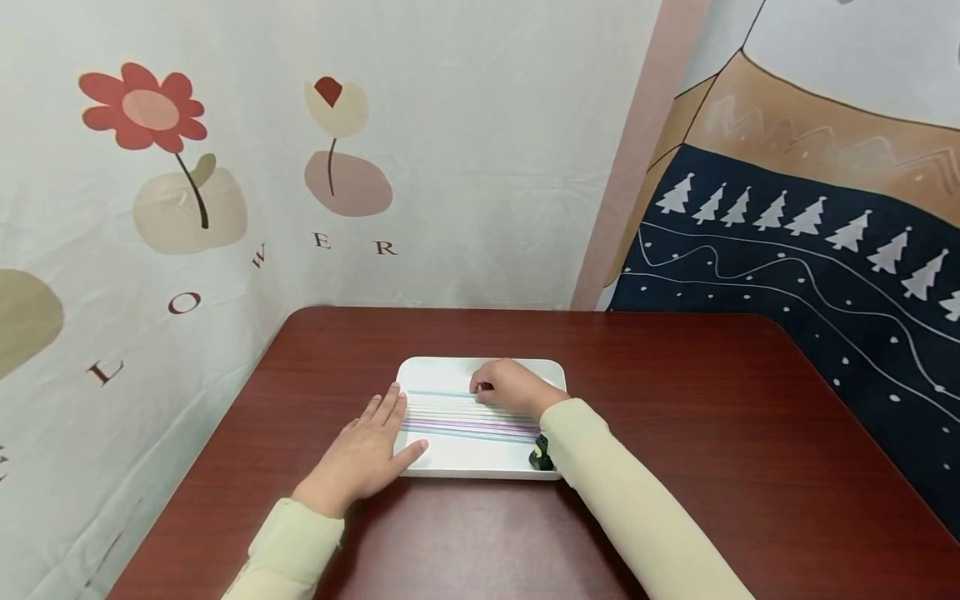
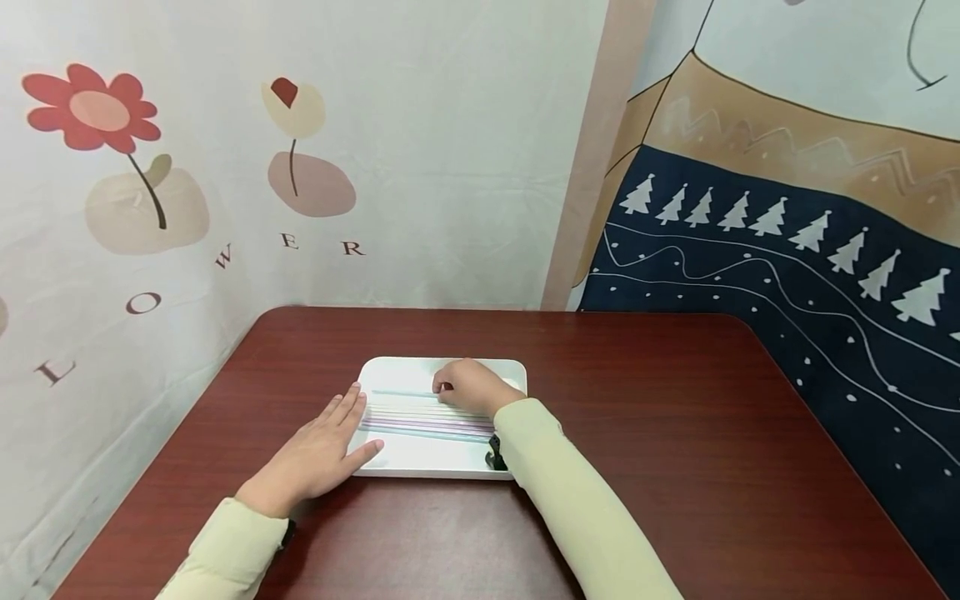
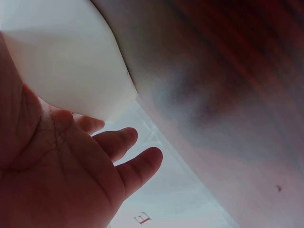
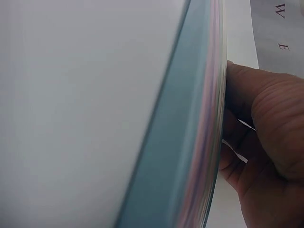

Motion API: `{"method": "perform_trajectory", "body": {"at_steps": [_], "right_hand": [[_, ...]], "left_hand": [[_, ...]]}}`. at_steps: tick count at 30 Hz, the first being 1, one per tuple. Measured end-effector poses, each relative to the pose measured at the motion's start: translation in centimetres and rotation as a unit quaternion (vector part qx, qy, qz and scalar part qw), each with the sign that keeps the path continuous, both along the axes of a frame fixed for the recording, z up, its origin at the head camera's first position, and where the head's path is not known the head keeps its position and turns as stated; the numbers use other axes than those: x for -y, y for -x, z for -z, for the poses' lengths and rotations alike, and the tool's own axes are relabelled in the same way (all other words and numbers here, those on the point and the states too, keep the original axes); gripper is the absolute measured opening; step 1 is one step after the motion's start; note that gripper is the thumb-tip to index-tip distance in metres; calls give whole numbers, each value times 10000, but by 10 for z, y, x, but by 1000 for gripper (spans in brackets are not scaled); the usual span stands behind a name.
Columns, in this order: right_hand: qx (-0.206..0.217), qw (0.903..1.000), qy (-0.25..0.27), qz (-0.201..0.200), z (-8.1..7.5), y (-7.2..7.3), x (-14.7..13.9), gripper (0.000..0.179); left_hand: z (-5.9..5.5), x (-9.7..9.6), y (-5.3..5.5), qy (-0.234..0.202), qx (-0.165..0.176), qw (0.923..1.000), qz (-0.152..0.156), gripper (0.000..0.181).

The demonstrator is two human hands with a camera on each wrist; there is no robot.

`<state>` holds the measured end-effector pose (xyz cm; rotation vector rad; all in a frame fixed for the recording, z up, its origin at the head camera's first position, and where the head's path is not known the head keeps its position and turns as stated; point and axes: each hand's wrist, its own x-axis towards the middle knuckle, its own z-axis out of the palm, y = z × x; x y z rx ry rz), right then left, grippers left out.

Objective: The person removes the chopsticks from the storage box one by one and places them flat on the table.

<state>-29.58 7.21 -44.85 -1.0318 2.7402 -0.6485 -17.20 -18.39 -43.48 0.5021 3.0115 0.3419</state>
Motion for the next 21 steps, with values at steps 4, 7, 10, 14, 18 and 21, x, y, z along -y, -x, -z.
{"method": "perform_trajectory", "body": {"at_steps": [4,7,10,14,18,21], "right_hand": [[-10,10000,-7,-8,-2,-1,1,8],[77,10000,21,44,-2,-2,1,10],[286,9994,129,138,-3,-2,-1,11],[475,9982,272,230,-5,-2,-3,12],[468,9981,356,197,-9,-1,-5,13],[397,9984,365,139,-13,-1,-5,12]], "left_hand": [[-1,0,-1,3,4,10000,5,85],[0,0,-1,-5,-1,10000,-2,85],[0,0,0,-7,21,10000,-17,86],[1,0,0,-21,40,10000,-23,86],[1,0,0,-52,21,10000,-15,86],[1,1,0,-46,27,10000,-14,86]]}}
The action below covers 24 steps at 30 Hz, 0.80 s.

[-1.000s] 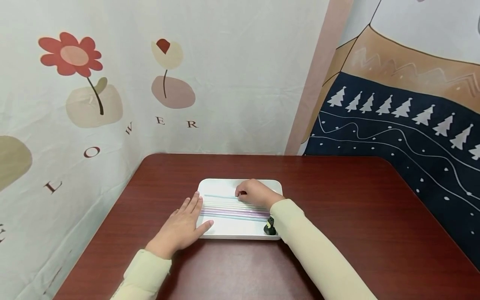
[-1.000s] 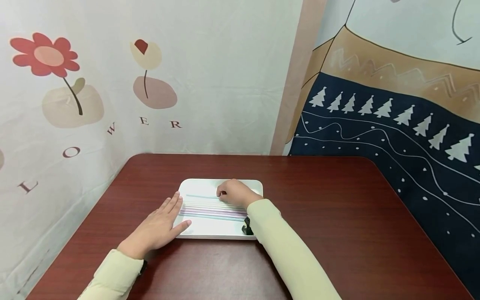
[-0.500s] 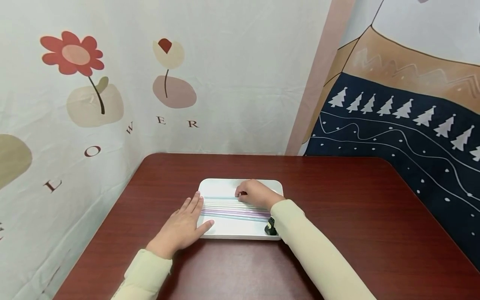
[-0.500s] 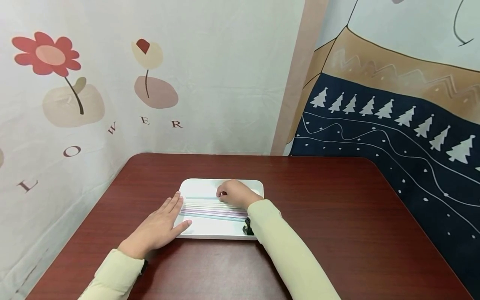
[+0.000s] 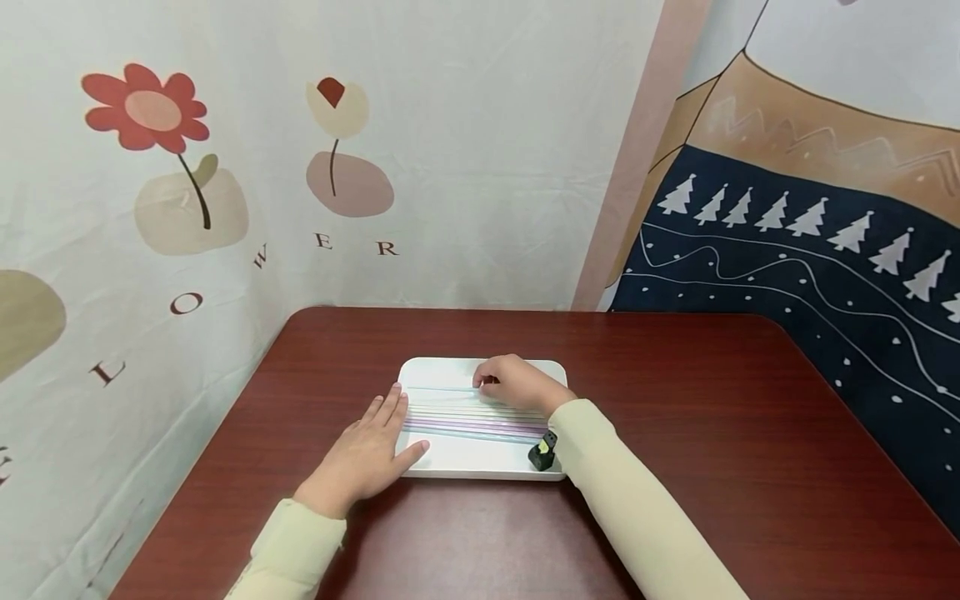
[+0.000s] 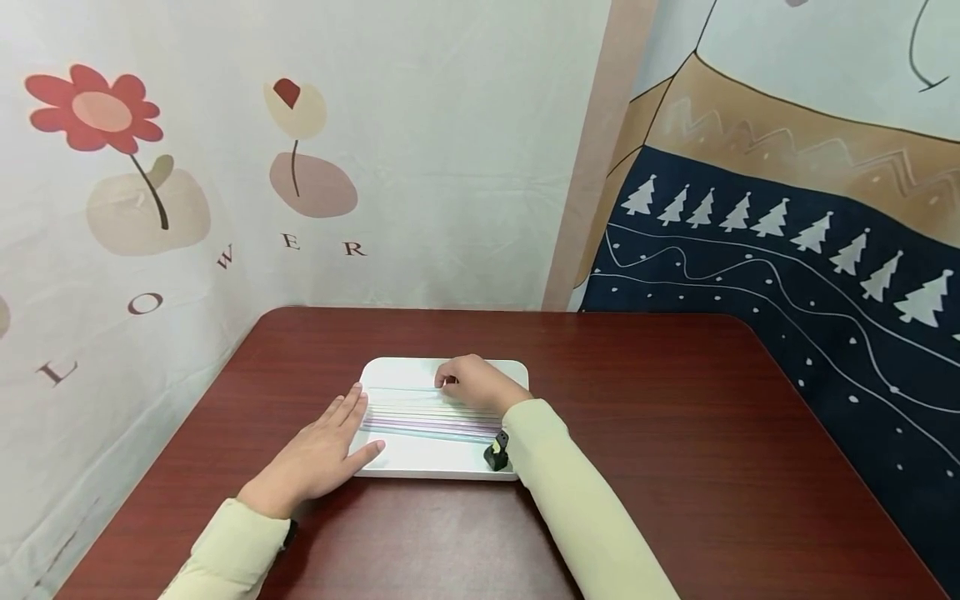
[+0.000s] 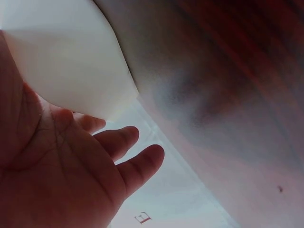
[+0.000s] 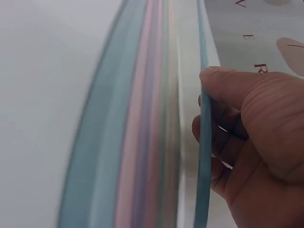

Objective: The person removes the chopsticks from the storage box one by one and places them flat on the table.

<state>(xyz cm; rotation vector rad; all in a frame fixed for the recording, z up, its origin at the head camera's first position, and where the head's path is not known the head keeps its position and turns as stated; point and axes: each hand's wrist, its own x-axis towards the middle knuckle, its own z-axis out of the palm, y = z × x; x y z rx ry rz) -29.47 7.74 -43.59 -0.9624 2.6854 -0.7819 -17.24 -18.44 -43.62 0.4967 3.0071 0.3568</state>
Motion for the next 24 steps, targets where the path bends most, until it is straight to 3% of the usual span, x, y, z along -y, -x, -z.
{"method": "perform_trajectory", "body": {"at_steps": [11,24], "right_hand": [[-264,9996,-41,-95,-13,-3,-9,11],[-455,9983,94,363,-49,-6,-26,13]], "left_hand": [[1,0,1,48,7,10000,8,86],[-1,0,0,75,-75,9999,10,86]]}}
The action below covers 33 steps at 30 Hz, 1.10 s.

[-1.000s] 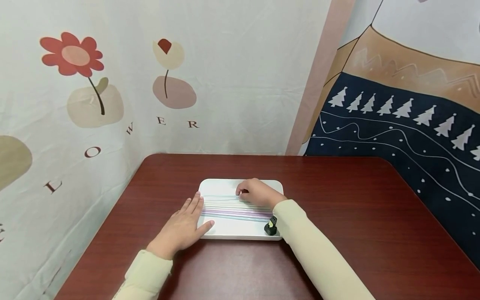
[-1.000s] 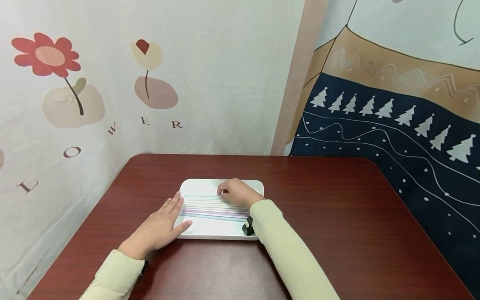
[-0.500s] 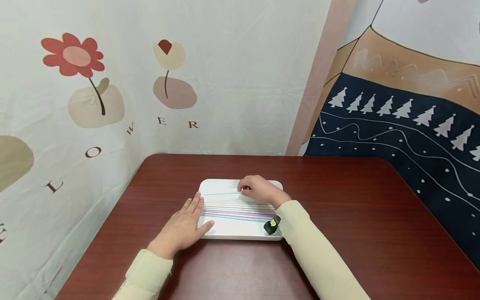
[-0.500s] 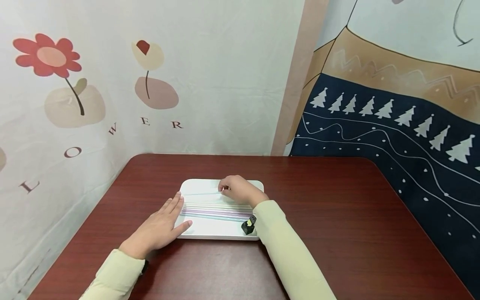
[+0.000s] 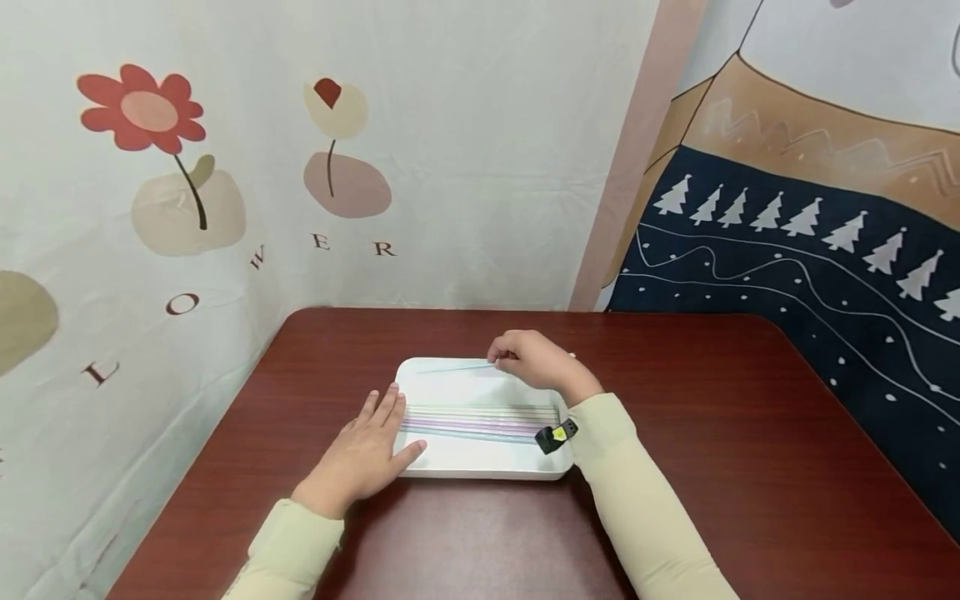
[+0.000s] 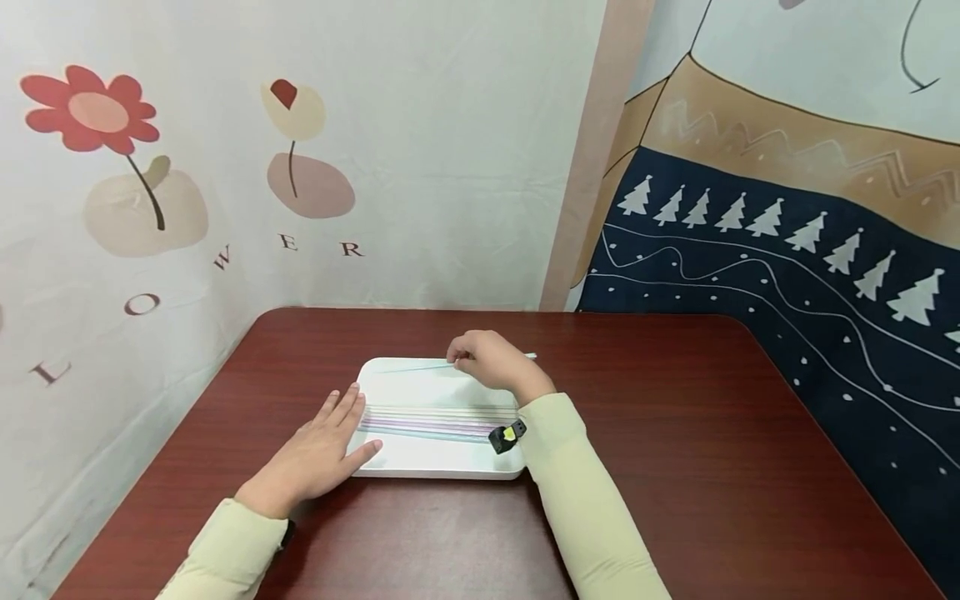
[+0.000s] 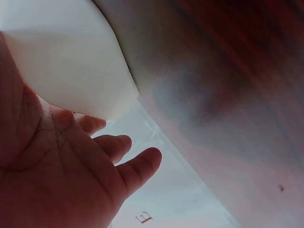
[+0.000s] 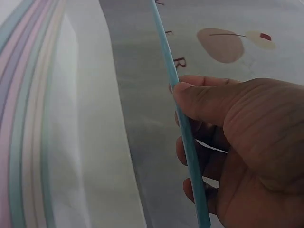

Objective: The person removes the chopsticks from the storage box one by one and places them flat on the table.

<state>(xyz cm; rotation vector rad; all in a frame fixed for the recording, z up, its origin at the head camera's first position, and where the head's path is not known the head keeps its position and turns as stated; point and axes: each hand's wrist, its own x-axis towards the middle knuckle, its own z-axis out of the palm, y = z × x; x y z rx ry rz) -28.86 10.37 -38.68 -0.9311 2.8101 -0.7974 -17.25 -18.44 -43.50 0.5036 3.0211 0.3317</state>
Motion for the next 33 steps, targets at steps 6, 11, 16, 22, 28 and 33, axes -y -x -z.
{"method": "perform_trajectory", "body": {"at_steps": [6,11,16,22,28,33], "right_hand": [[-32,9997,60,218,-8,2,-20,14],[-98,9990,132,425,-9,1,-44,13],[-83,9978,165,641,-5,0,-70,12],[-110,9955,162,925,-1,-3,-104,11],[-60,9936,136,1121,-1,-7,-139,11],[-69,9927,107,1201,0,-10,-167,11]], "left_hand": [[-1,1,1,6,-51,10000,-36,90],[0,1,1,-26,-49,10000,-20,91],[0,0,1,-85,11,9999,-60,92],[-1,-1,1,-314,449,9978,-366,107],[0,-2,2,-500,646,9948,-605,123],[2,2,3,-614,501,9952,-569,129]]}}
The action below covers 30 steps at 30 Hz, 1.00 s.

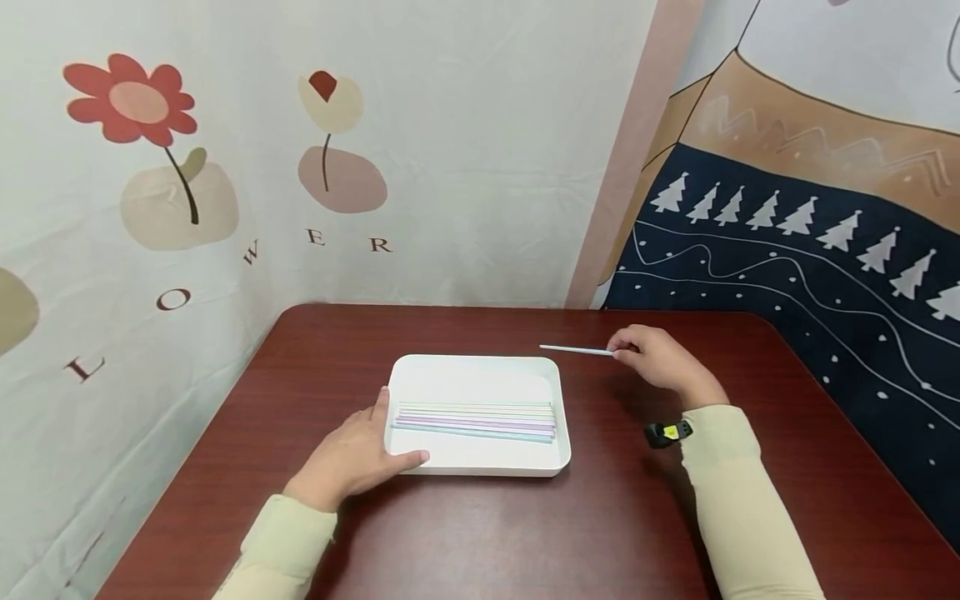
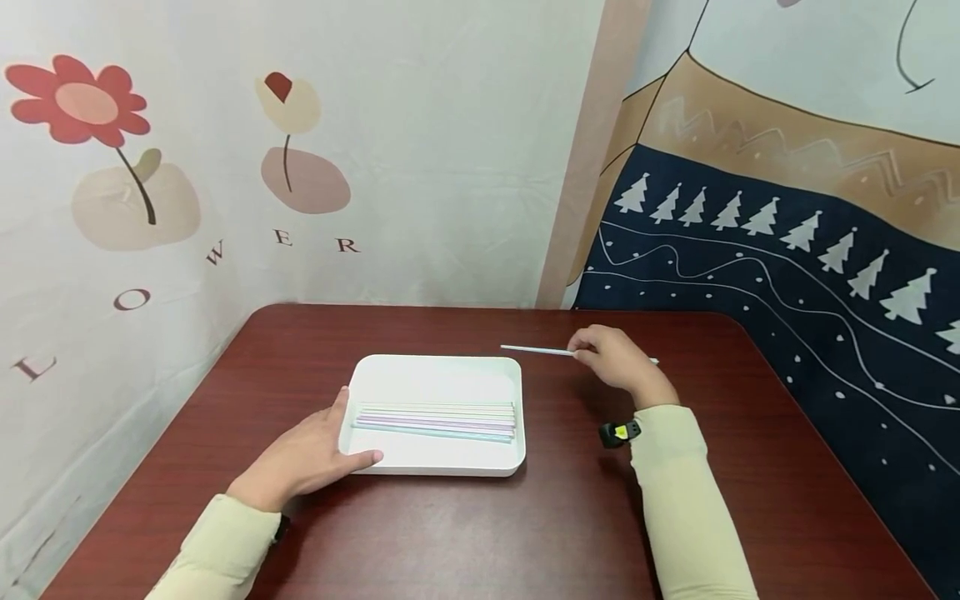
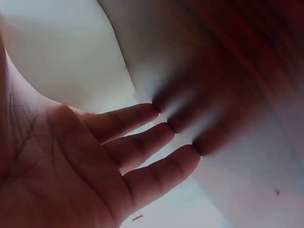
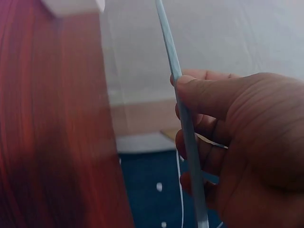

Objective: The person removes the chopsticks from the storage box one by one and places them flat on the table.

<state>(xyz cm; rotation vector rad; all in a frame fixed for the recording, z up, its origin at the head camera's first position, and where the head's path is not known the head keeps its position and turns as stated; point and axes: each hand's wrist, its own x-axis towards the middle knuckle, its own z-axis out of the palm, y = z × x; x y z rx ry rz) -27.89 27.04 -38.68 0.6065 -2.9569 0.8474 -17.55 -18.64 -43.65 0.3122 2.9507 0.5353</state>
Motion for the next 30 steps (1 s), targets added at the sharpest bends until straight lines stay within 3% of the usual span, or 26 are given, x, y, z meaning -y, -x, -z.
{"method": "perform_trajectory", "body": {"at_steps": [12,19,30], "right_hand": [[580,9981,-128,162,12,10,-27,12],[619,9977,-229,-122,27,24,-40,10],[754,9971,-98,-6,42,40,-54,10]], "left_hand": [[0,5,-1,-102,-166,9997,167,133],[1,2,-1,-88,-112,9998,128,134],[0,2,-2,-35,-114,9998,133,132]]}}
